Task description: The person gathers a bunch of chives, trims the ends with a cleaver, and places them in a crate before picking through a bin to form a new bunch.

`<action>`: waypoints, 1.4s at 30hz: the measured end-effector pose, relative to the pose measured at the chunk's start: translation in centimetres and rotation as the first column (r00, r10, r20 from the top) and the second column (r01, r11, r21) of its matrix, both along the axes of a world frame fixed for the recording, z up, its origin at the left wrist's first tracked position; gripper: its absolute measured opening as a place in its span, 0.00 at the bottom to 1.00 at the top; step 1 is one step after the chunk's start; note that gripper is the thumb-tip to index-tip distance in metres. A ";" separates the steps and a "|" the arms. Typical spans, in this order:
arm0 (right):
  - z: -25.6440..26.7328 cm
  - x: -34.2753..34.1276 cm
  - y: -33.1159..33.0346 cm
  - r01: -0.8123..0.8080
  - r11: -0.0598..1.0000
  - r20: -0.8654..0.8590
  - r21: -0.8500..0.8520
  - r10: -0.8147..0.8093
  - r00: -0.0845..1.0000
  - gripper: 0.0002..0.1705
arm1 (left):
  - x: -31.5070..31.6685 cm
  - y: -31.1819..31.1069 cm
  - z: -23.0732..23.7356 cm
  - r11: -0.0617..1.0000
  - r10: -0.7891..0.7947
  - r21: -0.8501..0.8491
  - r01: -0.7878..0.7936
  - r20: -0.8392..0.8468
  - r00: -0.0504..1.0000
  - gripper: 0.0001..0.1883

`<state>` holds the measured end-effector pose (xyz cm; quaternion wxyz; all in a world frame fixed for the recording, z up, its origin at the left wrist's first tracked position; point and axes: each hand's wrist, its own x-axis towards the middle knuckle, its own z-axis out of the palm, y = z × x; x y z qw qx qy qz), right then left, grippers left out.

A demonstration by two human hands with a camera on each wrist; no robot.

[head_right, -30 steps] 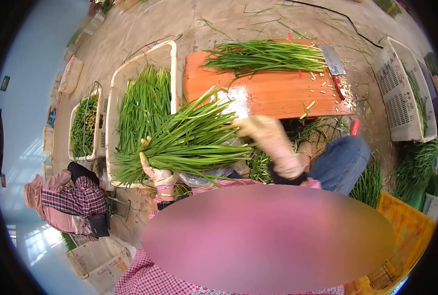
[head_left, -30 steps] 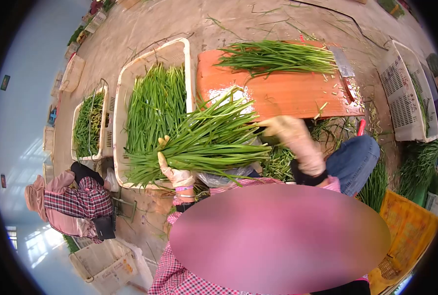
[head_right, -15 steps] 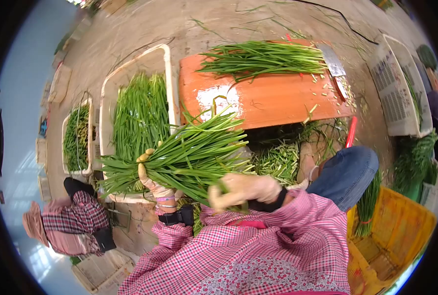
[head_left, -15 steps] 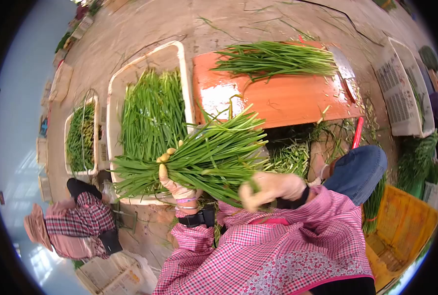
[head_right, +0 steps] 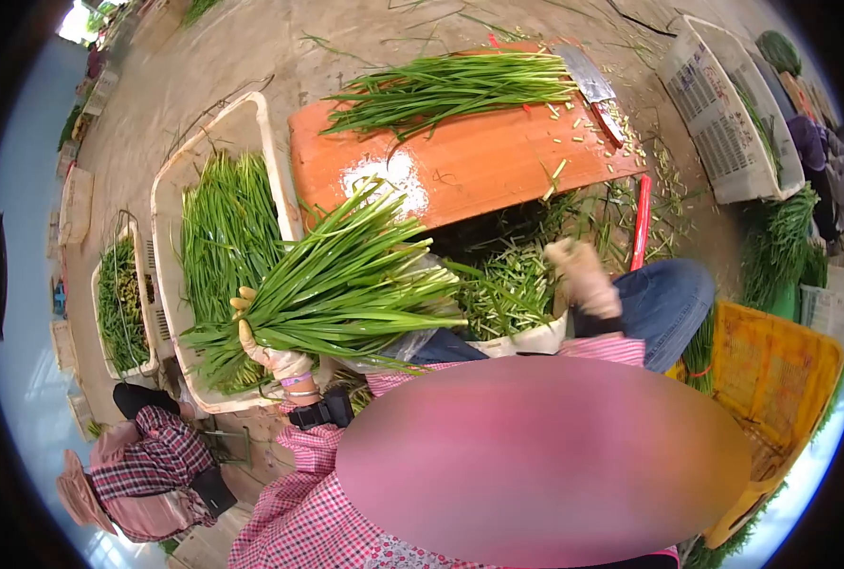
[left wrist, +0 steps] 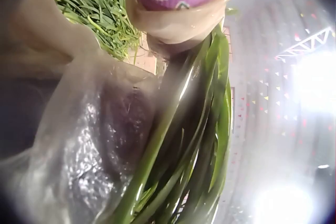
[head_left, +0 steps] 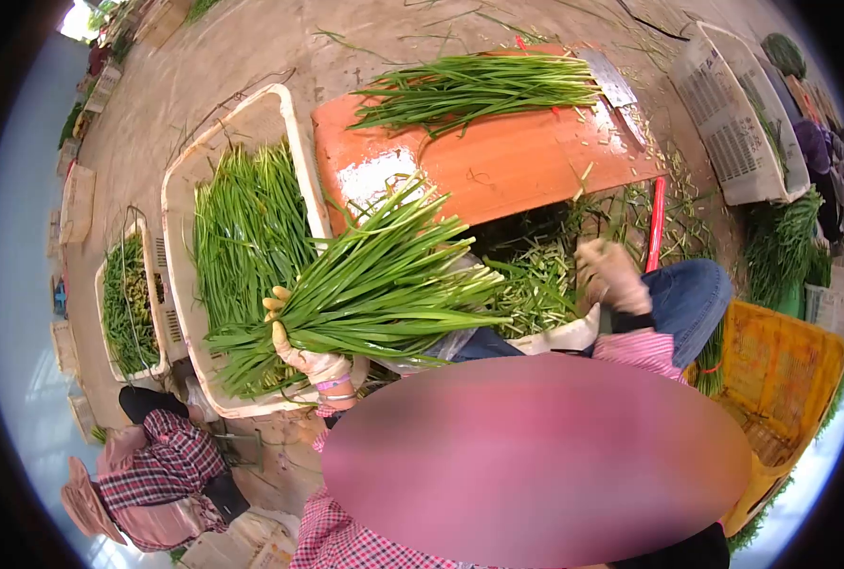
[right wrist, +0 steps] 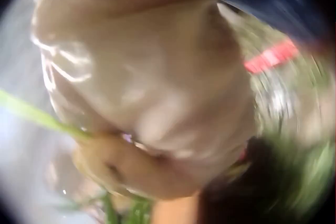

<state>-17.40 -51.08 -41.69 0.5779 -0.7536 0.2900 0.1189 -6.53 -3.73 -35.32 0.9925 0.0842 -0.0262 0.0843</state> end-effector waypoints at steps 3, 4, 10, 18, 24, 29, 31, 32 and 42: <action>7.9 3.7 9.0 -0.224 0.937 0.209 0.269 0.170 0.963 0.29 | -1.1 -0.3 0.4 0.986 0.109 0.137 -0.095 -0.100 0.989 0.21; 8.6 4.8 11.4 -0.249 0.941 0.124 0.228 0.226 0.966 0.31 | -1.7 -0.5 1.0 0.984 0.052 0.172 -0.034 -0.100 0.994 0.22; 5.0 5.7 17.8 -0.586 0.764 0.030 -0.271 0.615 0.788 0.37 | -3.7 1.6 4.8 0.830 -0.045 0.476 0.290 -0.462 0.886 0.25; 5.6 4.0 12.2 -0.562 0.656 0.186 0.504 0.552 0.812 0.16 | -5.2 -2.5 6.1 0.869 -0.146 0.388 0.306 -0.389 0.910 0.30; 2.2 2.7 7.9 -0.621 0.402 0.306 0.672 0.614 0.728 0.21 | -4.7 1.1 0.0 0.878 -0.114 0.376 0.296 -0.436 0.893 0.38; -3.3 2.4 2.8 -0.248 0.822 0.476 0.513 -0.031 0.879 0.22 | -5.0 3.3 -3.1 0.901 -0.087 0.357 0.247 -0.410 0.908 0.37; 1.8 4.6 5.6 -0.141 0.933 0.280 0.330 0.046 0.959 0.24 | -4.8 1.7 -1.5 0.898 -0.083 0.378 0.227 -0.361 0.929 0.36; 6.4 5.8 8.1 -0.266 0.901 0.280 0.344 0.172 0.944 0.22 | -4.7 0.9 -0.7 0.896 -0.081 0.387 0.216 -0.336 0.938 0.35; 7.3 4.9 19.2 -0.410 0.814 0.371 -0.412 0.561 0.740 0.19 | -4.7 -2.6 4.9 0.880 -0.108 0.445 0.164 -0.148 0.983 0.34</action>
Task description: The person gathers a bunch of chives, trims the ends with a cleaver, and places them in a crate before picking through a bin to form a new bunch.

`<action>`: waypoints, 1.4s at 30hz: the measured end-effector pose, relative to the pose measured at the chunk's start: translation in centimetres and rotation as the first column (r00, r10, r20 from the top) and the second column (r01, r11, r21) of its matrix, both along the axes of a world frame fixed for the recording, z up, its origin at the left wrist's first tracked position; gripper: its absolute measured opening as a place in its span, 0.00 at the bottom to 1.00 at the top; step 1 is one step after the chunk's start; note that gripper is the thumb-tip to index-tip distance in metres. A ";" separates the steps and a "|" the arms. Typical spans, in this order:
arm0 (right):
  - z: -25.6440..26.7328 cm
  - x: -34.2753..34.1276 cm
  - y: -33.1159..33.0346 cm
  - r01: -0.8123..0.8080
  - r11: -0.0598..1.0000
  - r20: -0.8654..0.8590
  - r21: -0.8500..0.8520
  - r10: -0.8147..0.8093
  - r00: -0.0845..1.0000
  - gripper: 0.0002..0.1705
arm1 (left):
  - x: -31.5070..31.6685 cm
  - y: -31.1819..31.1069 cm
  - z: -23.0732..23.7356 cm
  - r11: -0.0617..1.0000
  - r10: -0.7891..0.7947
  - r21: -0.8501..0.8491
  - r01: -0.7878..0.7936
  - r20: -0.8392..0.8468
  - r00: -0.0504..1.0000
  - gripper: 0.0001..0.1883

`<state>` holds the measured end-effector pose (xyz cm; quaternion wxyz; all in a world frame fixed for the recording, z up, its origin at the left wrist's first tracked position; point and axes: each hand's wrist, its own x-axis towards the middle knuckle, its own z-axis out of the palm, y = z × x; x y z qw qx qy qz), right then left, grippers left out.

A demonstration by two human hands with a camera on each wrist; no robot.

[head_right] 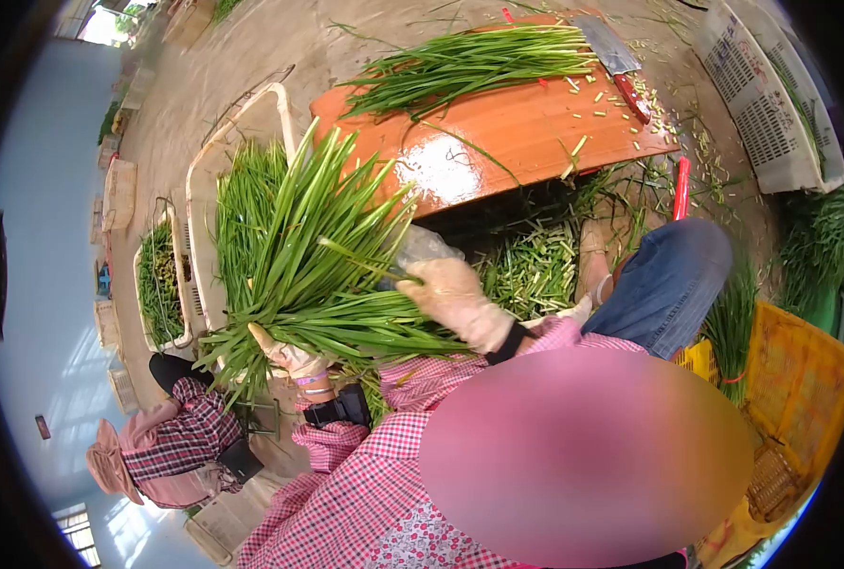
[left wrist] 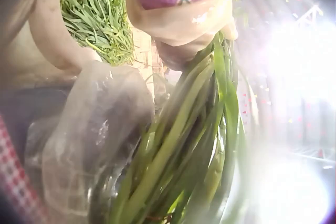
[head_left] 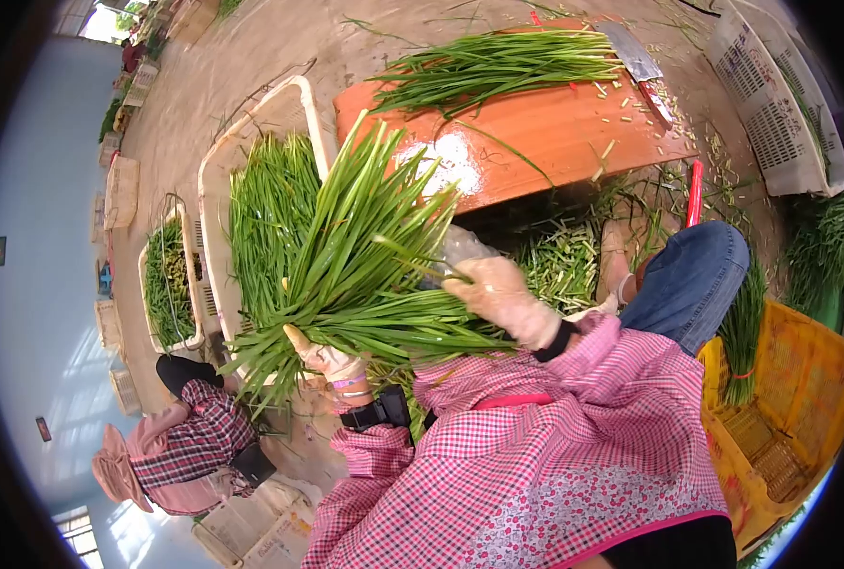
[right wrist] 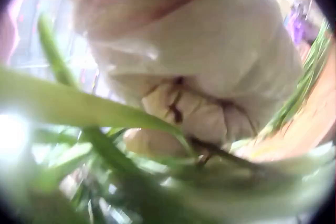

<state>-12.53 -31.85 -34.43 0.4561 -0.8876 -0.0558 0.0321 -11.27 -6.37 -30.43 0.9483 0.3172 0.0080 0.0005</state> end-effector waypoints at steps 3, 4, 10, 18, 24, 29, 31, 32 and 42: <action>0.2 -0.5 -5.0 0.210 0.645 -0.451 0.735 0.234 0.861 0.15 | 0.0 0.2 -0.7 0.999 0.035 -0.011 -0.035 -0.008 0.999 0.34; 0.0 -0.8 -7.0 0.259 0.485 -0.421 0.835 0.261 0.869 0.14 | 0.0 -0.6 0.2 1.000 0.023 0.015 -0.024 0.025 0.999 0.34; -11.9 -1.9 -16.6 0.679 0.458 -0.646 0.573 -0.258 0.719 0.14 | -0.8 2.0 -1.4 0.999 0.037 -0.016 -0.038 -0.053 0.998 0.36; -2.5 -0.4 -9.4 0.247 0.710 -0.445 0.660 0.104 0.889 0.17 | -1.5 4.6 -5.2 0.989 0.143 0.079 -0.125 -0.314 0.939 0.39; -2.0 -1.3 -2.8 0.042 0.788 -0.317 0.615 0.198 0.928 0.21 | -0.7 2.4 -2.9 0.969 0.243 0.100 -0.224 -0.280 0.929 0.38; 0.9 -2.4 -6.6 -0.333 0.809 -0.245 0.484 0.490 0.836 0.17 | 0.7 1.2 -2.1 0.985 -0.136 -0.114 0.131 -0.033 0.990 0.36; 0.7 -2.7 -7.8 -0.124 0.734 -0.351 0.667 0.457 0.817 0.19 | 1.3 0.6 -2.1 0.997 0.026 -0.074 -0.037 -0.155 0.988 0.37; 0.5 -2.8 -8.4 -0.005 0.679 -0.405 0.734 0.443 0.800 0.20 | 1.5 0.4 -2.2 0.992 0.102 -0.047 -0.114 -0.213 0.972 0.37; -1.4 -1.3 -9.4 0.093 0.995 0.219 0.019 -0.095 0.971 0.17 | 1.4 0.5 -3.8 0.996 0.063 -0.055 -0.072 -0.155 0.986 0.33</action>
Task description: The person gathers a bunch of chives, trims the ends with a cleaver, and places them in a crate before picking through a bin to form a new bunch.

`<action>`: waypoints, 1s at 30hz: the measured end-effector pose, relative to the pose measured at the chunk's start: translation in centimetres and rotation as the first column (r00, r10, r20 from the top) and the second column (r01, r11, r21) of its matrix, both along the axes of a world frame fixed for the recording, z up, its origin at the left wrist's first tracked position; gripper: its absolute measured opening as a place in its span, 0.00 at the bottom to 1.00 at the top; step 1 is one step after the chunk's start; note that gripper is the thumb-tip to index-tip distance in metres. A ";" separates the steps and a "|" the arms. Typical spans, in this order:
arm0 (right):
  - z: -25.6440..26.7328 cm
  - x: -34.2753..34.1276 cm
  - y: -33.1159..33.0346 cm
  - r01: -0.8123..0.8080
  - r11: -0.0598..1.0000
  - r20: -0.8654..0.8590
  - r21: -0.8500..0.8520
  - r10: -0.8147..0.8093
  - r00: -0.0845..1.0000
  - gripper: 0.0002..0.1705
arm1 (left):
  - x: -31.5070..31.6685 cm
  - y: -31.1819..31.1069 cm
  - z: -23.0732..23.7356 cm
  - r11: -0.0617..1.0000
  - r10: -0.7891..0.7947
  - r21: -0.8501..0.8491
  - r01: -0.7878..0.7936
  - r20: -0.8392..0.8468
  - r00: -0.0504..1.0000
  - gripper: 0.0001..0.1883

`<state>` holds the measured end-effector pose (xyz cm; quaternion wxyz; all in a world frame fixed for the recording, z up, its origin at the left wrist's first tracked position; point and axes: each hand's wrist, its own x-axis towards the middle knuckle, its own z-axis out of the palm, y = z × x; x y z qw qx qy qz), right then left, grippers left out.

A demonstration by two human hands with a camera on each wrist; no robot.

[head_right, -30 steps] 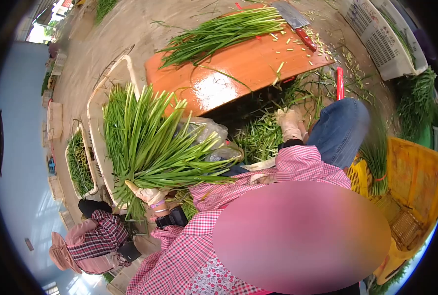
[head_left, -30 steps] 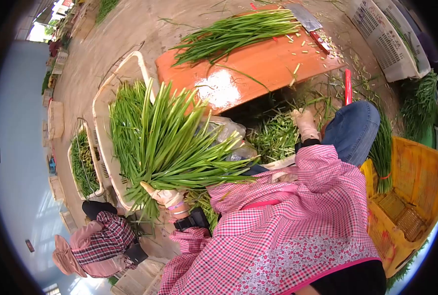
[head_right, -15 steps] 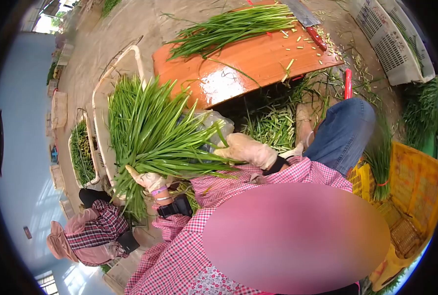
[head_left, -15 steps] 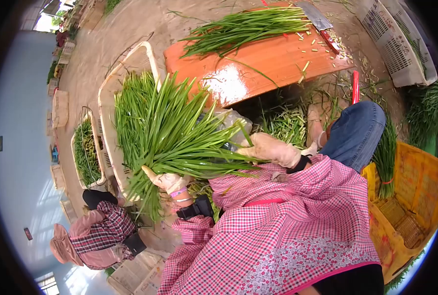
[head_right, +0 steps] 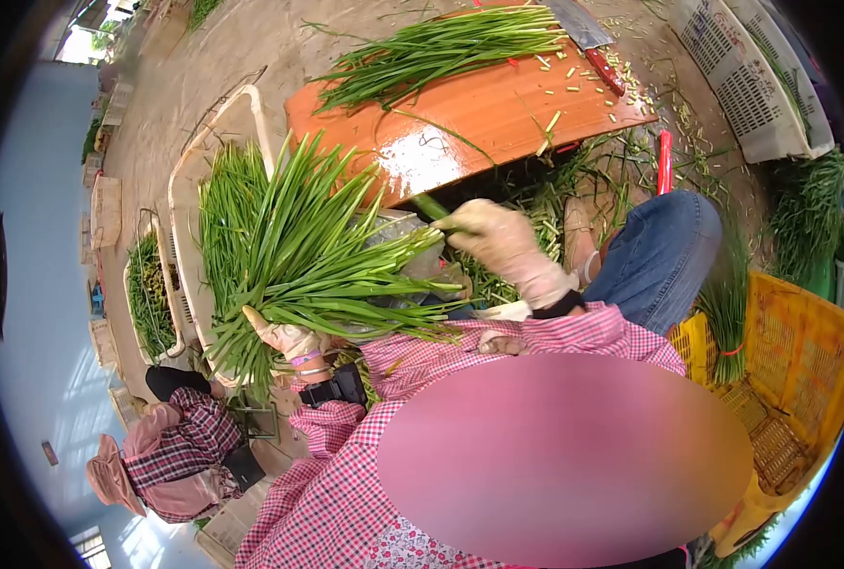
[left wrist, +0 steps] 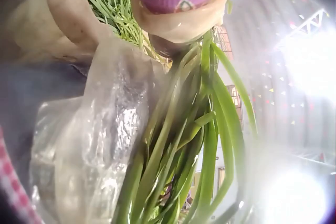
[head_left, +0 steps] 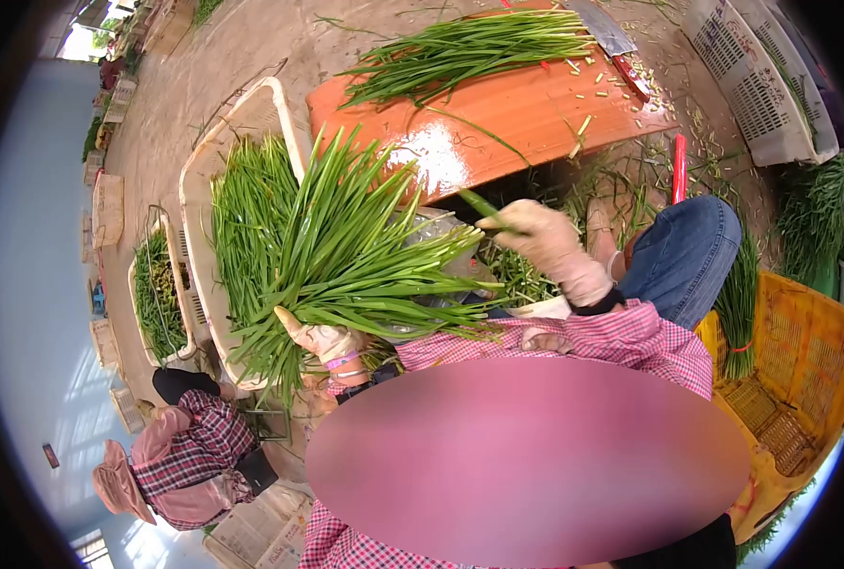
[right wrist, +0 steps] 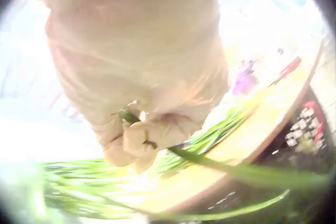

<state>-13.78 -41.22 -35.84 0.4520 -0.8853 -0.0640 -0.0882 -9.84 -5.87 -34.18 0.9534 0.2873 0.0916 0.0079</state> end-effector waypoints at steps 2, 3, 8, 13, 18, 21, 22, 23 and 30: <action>0.2 0.8 3.4 -0.134 0.989 -0.028 0.068 0.136 0.990 0.19 | 0.0 0.3 -0.4 1.000 0.000 -0.015 0.000 -0.003 1.000 0.33; -0.3 1.3 4.9 -0.201 0.975 0.021 0.098 0.200 0.980 0.19 | 0.0 0.2 -0.4 1.000 -0.004 -0.019 0.004 0.002 1.000 0.33; -1.9 2.1 6.6 -0.337 0.899 0.126 0.279 0.314 0.941 0.14 | 0.0 -0.4 1.0 1.000 0.007 -0.004 -0.007 0.011 1.000 0.33; -2.2 1.8 7.1 -0.241 0.935 0.031 0.262 0.241 0.970 0.08 | 1.0 0.1 1.2 0.999 -0.002 -0.035 0.004 0.059 0.998 0.32; 1.3 1.3 7.6 0.012 0.998 0.255 0.064 -0.028 0.967 0.05 | 0.6 0.4 1.7 0.999 0.015 0.050 -0.016 0.024 1.000 0.31; -4.4 2.5 4.5 0.377 0.926 -0.029 -0.008 -0.377 0.926 0.07 | 0.4 1.2 1.9 0.994 0.029 0.101 -0.030 0.015 0.999 0.30; -4.2 2.1 2.5 0.386 0.871 -0.261 0.303 -0.313 0.913 0.07 | 0.2 1.2 2.4 0.998 -0.013 0.068 0.012 0.008 1.000 0.30; -5.8 2.0 0.7 0.419 0.672 -0.310 0.610 -0.285 0.907 0.05 | 0.3 2.2 1.6 0.999 -0.045 -0.006 0.045 0.000 0.999 0.30; -10.0 -1.1 -5.0 -0.052 0.791 -0.570 -0.610 -0.392 0.723 0.33 | 0.2 6.0 -1.9 0.988 -0.141 -0.060 0.142 0.016 0.990 0.30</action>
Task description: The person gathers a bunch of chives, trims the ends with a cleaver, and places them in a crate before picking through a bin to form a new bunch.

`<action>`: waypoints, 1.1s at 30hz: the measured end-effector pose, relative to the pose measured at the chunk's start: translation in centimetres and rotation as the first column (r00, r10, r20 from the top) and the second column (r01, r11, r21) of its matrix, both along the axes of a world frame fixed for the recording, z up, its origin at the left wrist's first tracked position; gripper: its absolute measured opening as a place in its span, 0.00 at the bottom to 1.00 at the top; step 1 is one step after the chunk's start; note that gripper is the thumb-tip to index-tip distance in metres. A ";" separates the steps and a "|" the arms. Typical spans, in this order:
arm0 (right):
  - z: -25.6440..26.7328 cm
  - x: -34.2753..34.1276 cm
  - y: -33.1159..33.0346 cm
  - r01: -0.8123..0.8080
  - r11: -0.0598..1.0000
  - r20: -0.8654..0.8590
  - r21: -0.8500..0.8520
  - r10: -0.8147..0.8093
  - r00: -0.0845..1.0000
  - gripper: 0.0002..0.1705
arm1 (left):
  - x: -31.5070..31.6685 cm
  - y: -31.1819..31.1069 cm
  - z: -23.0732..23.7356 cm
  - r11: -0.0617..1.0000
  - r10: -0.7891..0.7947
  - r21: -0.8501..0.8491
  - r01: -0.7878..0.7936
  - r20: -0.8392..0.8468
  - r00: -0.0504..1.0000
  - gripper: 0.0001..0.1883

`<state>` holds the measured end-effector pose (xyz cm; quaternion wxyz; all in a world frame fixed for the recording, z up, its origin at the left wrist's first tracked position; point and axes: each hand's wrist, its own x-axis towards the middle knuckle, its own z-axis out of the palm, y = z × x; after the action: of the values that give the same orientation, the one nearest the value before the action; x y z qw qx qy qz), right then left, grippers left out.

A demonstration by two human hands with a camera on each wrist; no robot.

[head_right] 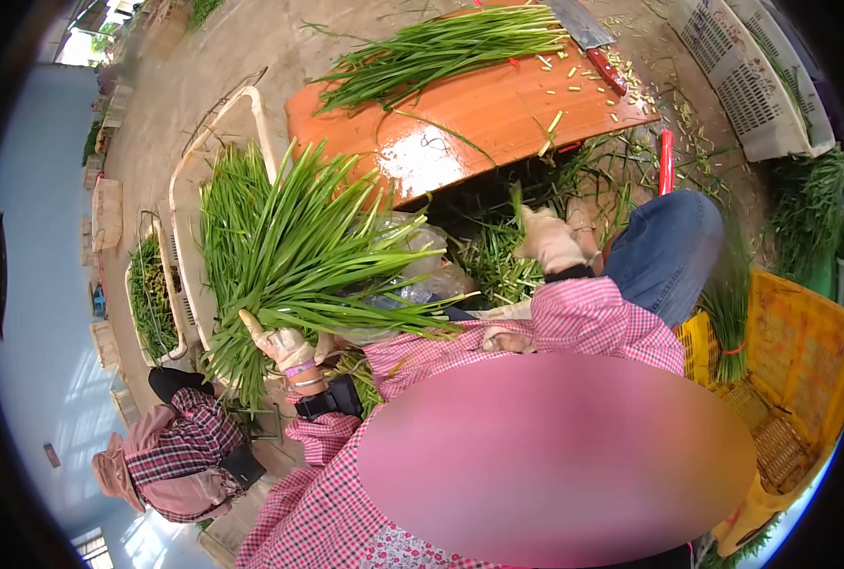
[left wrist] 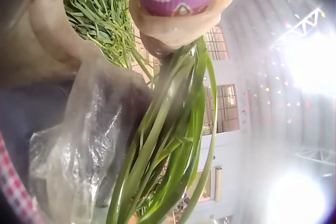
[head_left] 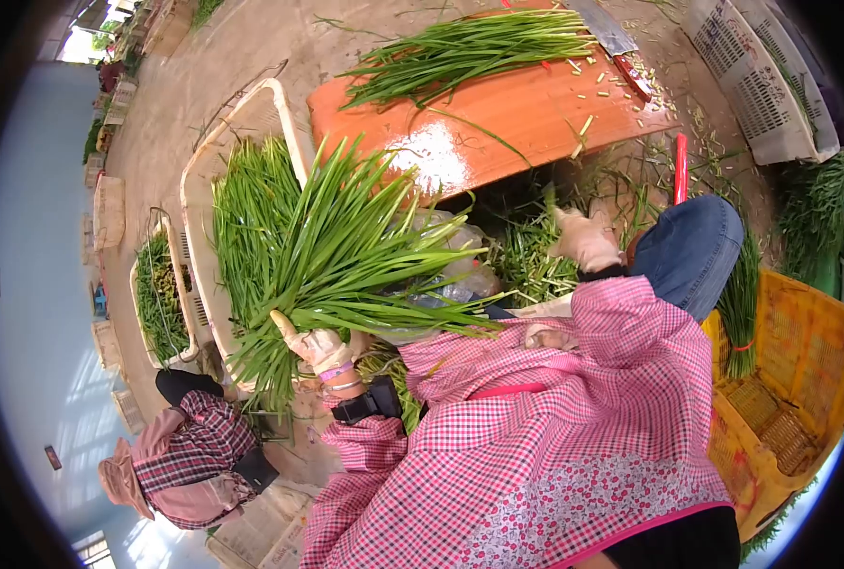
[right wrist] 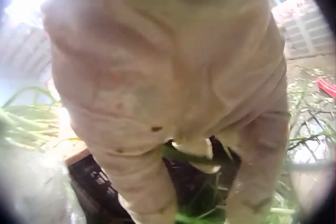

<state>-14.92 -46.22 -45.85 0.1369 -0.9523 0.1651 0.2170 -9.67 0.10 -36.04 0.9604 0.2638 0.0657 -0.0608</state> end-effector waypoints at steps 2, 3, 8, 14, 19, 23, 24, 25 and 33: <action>3.6 0.7 2.6 -0.048 0.981 0.278 0.190 -0.007 0.961 0.33 | 0.0 -0.6 -0.3 0.989 0.129 0.073 -0.126 -0.027 0.991 0.30; 4.9 1.6 3.7 -0.072 0.948 0.349 0.309 -0.042 0.936 0.33 | -0.2 -0.8 -0.3 0.982 0.158 0.106 -0.155 -0.018 0.987 0.30; 7.5 4.9 9.6 -0.197 0.793 0.647 0.577 -0.296 0.702 0.43 | -0.4 -2.3 1.1 0.966 0.217 0.154 -0.206 -0.056 0.975 0.31; 12.8 4.4 16.5 -0.089 -0.346 0.101 0.934 0.018 0.995 0.16 | -0.3 -4.2 3.2 0.962 0.217 0.174 -0.212 -0.005 0.976 0.33; 15.3 -0.4 13.4 -0.198 -0.375 0.400 0.906 0.602 0.691 0.16 | 0.2 -3.6 2.8 0.988 0.089 0.126 -0.090 0.012 0.996 0.32; 13.5 -2.1 1.7 -0.652 0.101 0.656 0.752 -0.009 0.755 0.12 | 0.1 -3.6 2.7 0.969 0.205 0.152 -0.195 -0.052 0.977 0.34; 12.9 -2.6 -0.9 -0.592 0.475 0.712 0.651 -0.111 0.693 0.13 | 0.0 -3.7 2.6 0.967 0.211 0.159 -0.201 -0.049 0.976 0.34; 11.4 -1.7 -2.0 -0.194 0.414 0.322 0.889 -0.268 0.908 0.12 | 0.0 -3.9 2.6 0.964 0.217 0.165 -0.207 -0.045 0.975 0.33; 8.4 4.8 8.1 0.002 0.721 0.159 0.693 -0.156 0.975 0.28 | -0.1 -2.8 1.5 0.954 0.238 0.197 -0.227 -0.035 0.971 0.31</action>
<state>-10.11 -38.14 -37.47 0.5060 -0.8424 0.0985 0.1568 -9.73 -2.65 -34.53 0.9287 0.3434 0.1298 0.0516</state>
